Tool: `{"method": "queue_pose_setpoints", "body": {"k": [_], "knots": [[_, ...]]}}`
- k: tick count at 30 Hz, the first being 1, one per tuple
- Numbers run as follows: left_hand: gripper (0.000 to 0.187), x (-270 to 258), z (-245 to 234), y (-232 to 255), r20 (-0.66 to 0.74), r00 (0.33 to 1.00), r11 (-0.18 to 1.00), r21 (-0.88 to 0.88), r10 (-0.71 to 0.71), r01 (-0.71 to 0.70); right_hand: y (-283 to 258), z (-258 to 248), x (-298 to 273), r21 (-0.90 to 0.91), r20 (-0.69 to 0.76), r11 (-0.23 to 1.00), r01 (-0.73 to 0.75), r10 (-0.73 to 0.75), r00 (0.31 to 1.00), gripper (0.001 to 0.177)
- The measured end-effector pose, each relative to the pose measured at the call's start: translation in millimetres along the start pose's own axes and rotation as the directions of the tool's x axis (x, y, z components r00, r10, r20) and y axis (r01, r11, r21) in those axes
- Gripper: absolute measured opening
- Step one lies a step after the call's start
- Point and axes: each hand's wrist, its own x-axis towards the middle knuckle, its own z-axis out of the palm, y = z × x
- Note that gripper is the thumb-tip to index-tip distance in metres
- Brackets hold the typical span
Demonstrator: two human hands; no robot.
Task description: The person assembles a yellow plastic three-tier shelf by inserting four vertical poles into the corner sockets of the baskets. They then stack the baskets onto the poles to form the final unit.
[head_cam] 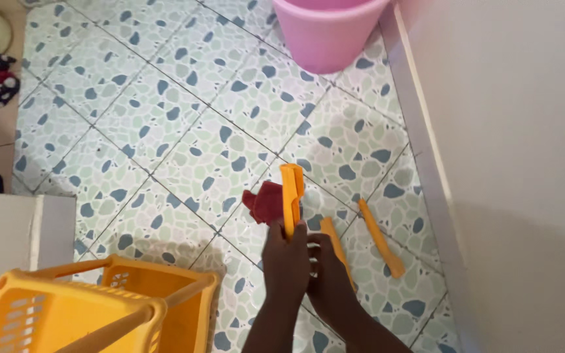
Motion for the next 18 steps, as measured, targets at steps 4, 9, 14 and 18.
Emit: {"method": "queue_pose_setpoints", "body": {"k": [4,9,14,18], "knots": [[0.033,-46,-22,72,-0.054,0.965,0.965,-0.042,0.256,-0.258,-68,15,4,-0.142,0.089,0.987,0.079,-0.067,0.994,0.060],[0.030,-101,-61,150,-0.087,0.787,0.762,0.333,0.611,-0.555,-121,45,20,-0.191,0.133,0.948,0.253,-0.230,0.964,0.033],[0.036,-143,-120,195,-0.106,0.767,0.765,0.243,0.633,-0.597,-186,110,41,0.095,0.270,0.972,0.213,-0.231,0.935,0.032],[0.032,-144,-186,193,-0.048,0.594,0.592,0.170,0.803,-0.788,-226,164,23,-0.166,0.330,0.860,0.483,-0.413,0.849,0.032]]}}
